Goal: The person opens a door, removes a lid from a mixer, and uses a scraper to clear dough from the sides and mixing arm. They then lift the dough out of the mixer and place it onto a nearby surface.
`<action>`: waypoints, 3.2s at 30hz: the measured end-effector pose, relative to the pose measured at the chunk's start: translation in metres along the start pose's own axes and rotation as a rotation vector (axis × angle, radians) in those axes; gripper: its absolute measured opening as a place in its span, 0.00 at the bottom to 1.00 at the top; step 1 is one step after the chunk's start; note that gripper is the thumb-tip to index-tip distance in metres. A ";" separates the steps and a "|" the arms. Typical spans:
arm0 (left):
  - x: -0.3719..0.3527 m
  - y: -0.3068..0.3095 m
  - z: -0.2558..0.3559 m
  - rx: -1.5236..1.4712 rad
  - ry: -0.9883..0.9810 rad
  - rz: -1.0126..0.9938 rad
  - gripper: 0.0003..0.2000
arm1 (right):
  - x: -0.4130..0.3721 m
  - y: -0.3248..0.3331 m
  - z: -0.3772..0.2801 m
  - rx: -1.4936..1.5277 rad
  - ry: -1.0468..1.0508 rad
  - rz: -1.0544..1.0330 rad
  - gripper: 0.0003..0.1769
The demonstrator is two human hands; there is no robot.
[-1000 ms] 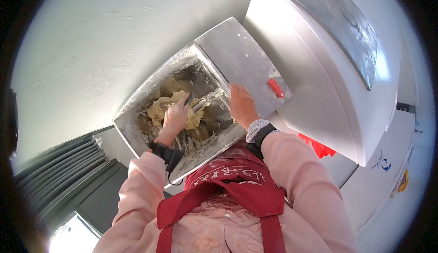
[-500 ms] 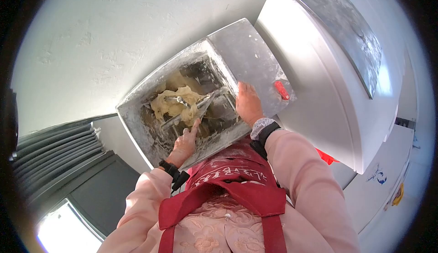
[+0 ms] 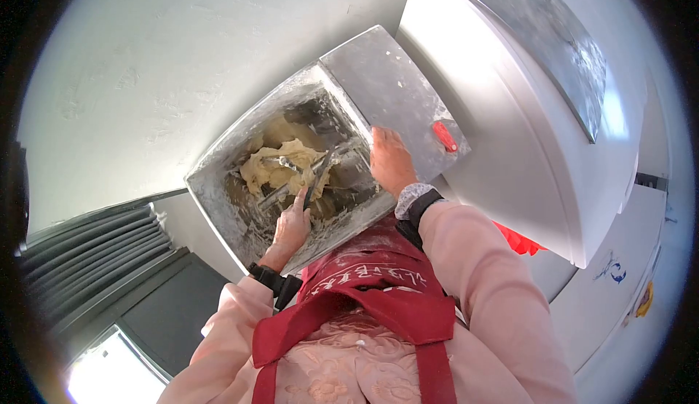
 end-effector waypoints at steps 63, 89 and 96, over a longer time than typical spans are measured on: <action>0.054 0.040 0.030 0.411 -0.373 -0.166 0.18 | 0.000 0.004 -0.002 0.004 -0.023 0.043 0.15; 0.095 0.049 0.026 0.040 -0.328 -0.185 0.18 | 0.001 0.009 -0.006 -0.031 -0.036 0.007 0.15; 0.081 0.068 0.035 0.177 -0.338 -0.180 0.18 | 0.000 0.004 -0.003 -0.035 0.000 0.025 0.16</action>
Point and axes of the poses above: each hand's wrist, its own x-axis towards the middle knuckle, its own y-axis out of the back of the hand, z = x × y, the point moved 5 cm from there along x, towards the middle knuckle, and after that the axes turned 14 degrees about z, right-handed, at the moved point
